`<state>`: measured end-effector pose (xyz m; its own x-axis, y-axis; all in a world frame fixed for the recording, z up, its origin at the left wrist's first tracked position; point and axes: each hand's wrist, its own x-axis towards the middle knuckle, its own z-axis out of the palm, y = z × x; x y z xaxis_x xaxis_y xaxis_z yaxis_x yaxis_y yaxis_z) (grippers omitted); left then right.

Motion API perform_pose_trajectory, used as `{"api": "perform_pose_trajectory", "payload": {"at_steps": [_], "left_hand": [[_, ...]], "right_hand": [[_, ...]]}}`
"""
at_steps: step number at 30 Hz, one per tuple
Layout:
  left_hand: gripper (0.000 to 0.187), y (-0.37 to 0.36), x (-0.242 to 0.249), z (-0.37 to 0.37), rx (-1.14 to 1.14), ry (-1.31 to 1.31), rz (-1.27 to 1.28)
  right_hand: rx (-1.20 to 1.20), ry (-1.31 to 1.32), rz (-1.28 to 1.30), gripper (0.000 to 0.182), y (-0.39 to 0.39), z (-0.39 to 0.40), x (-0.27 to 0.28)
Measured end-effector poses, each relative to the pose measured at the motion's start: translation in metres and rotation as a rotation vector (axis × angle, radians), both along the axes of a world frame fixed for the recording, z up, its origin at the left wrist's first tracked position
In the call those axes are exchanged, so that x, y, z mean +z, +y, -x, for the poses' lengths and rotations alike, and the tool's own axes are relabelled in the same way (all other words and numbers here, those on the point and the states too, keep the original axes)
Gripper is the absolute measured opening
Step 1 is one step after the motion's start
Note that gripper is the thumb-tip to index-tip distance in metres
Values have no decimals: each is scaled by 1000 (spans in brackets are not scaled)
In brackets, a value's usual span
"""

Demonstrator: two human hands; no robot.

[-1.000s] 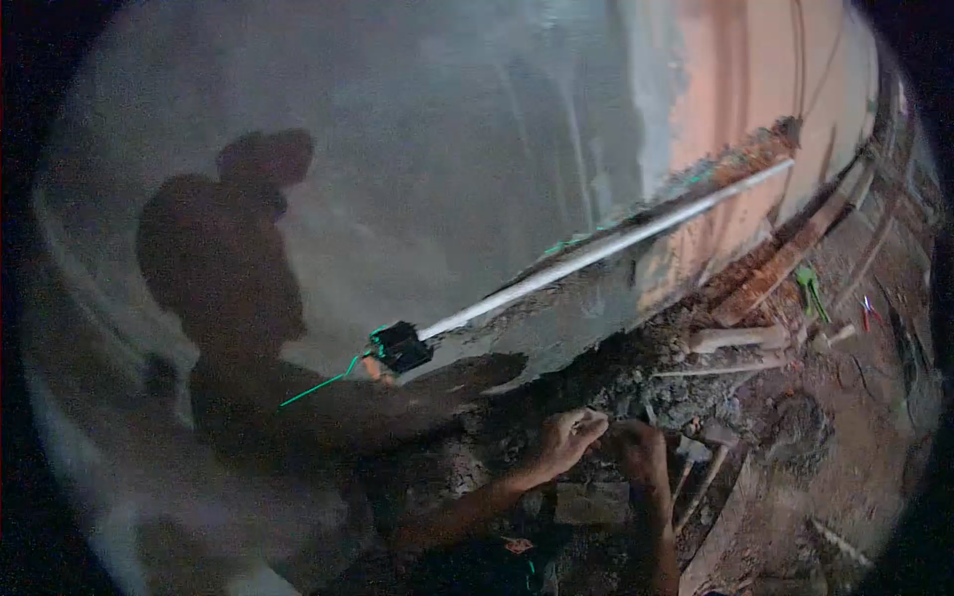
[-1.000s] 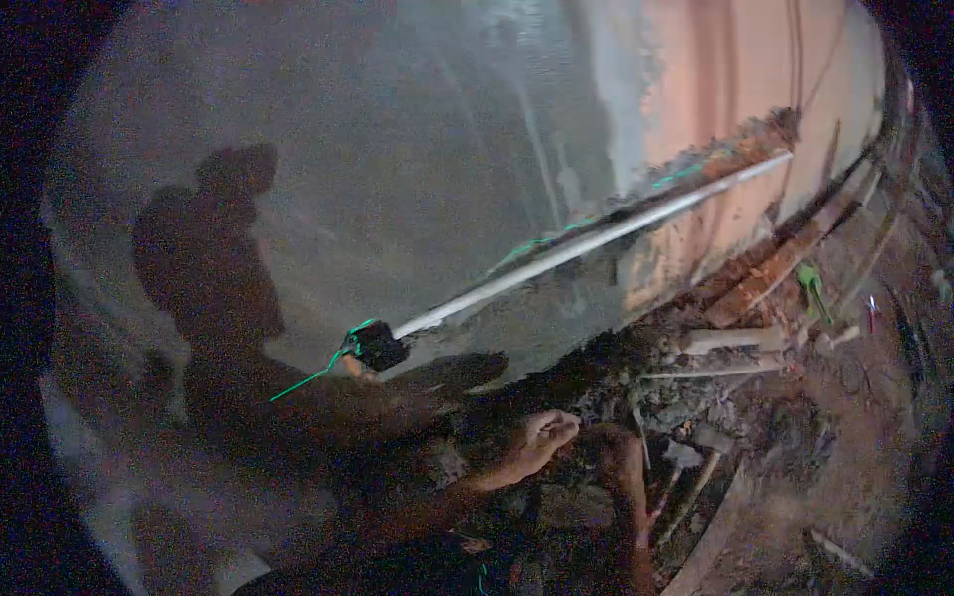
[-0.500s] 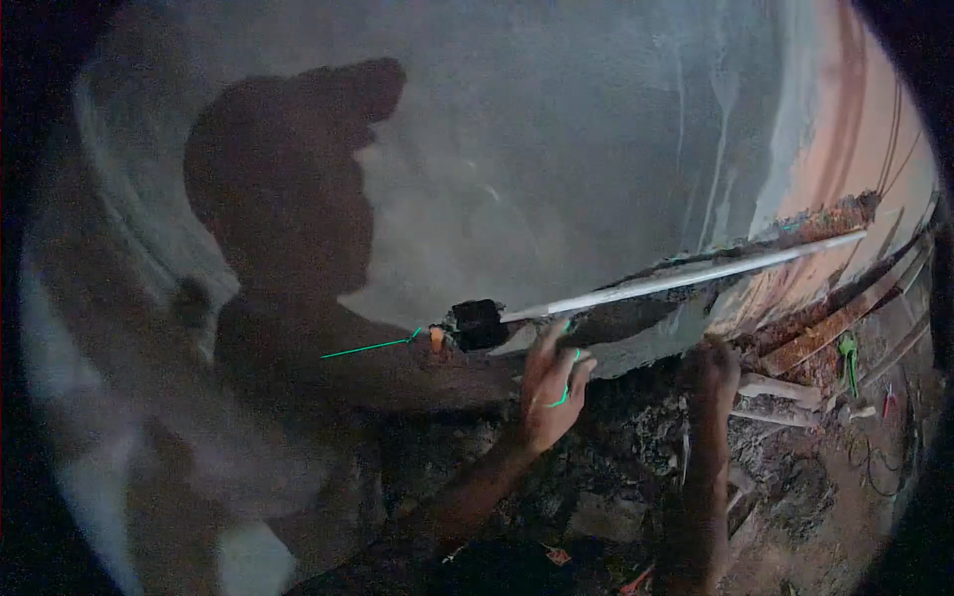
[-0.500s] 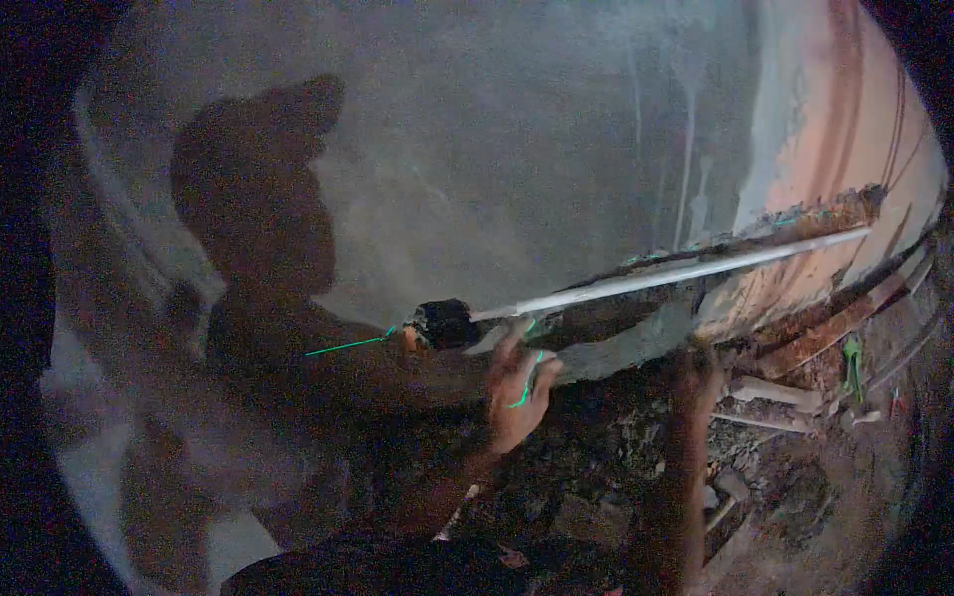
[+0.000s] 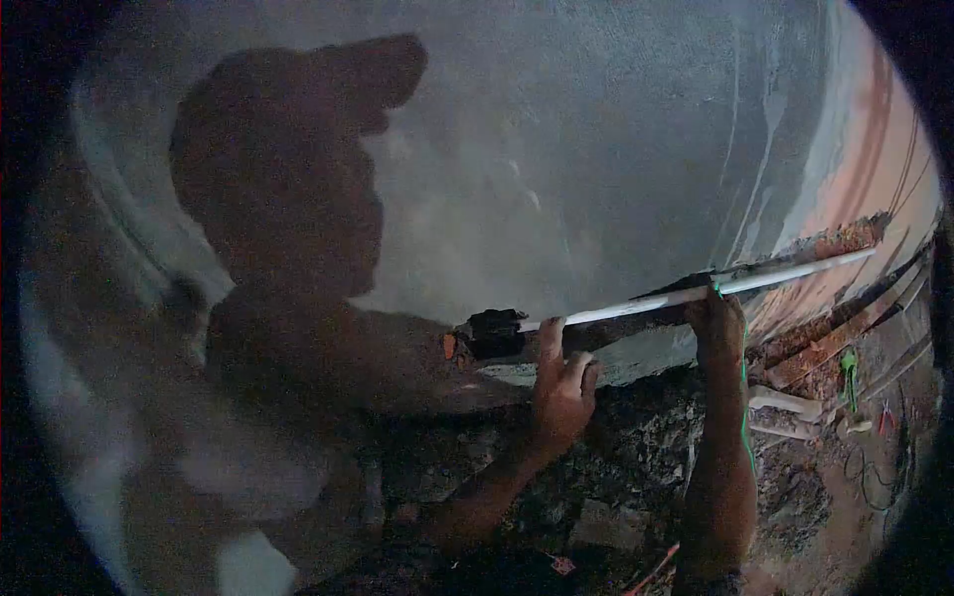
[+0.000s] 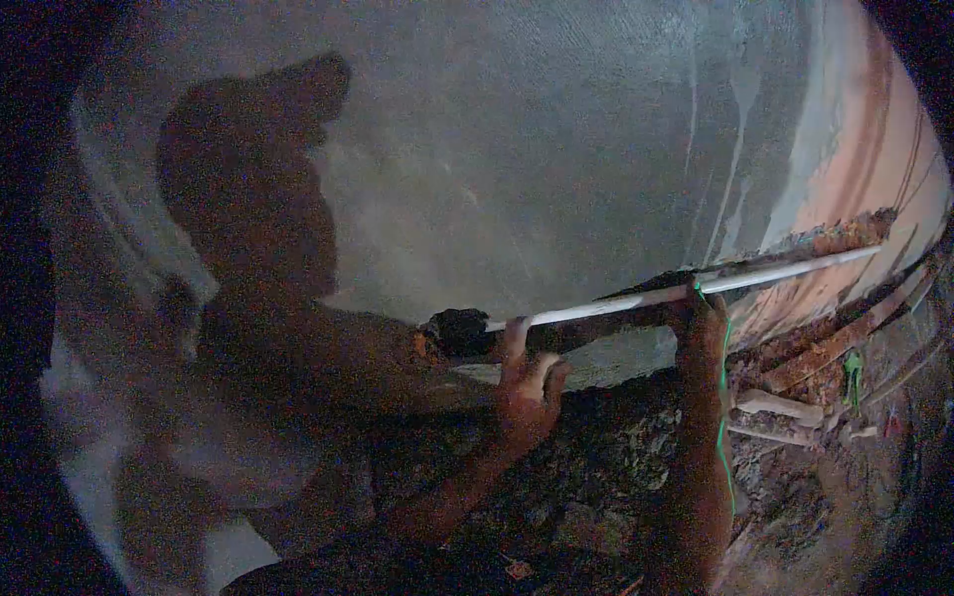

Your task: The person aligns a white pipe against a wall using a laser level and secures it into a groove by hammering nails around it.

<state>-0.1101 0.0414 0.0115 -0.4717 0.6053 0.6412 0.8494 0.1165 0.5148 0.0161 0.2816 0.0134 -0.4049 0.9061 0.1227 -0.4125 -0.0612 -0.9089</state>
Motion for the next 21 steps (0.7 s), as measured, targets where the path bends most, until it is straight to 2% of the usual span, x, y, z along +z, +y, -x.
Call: {"api": "perform_pose_trajectory", "payload": {"at_steps": [2,3,5,7,8,11,13,14,16,17,19,21], "left_hand": [[19,0,2,1,-7,3,1],[18,-1,1,2,-11,6,3],[18,0,-4,3,-30,-39,-14],[19,0,-11,4,-51,-86,-31],[20,0,-13,6,-20,-42,-19],[22,-1,-11,5,25,67,-36],[22,-2,-15,2,48,130,-69],[18,-4,-15,-1,-35,-175,-88],[15,-1,-1,-3,-40,-76,-165],[15,4,3,-3,-53,-77,-162],[17,12,8,-4,-136,-17,-312],[17,23,19,-2,-136,41,-308]], "right_hand": [[-33,5,-126,15,5,2,-13],[-113,-146,-418,15,8,2,-19],[-193,-301,-709,14,3,4,-14],[-27,-29,-131,13,-2,6,-5],[-34,-31,-132,13,-1,8,-5],[-39,-26,-163,29,8,8,-16],[-28,153,61,29,7,13,-19],[-49,151,60,29,-1,12,-9],[-42,193,61,19,-16,12,9],[-55,194,62,19,-17,13,10],[-49,172,115,22,-16,12,9],[-80,164,86,23,-13,10,4]]}}
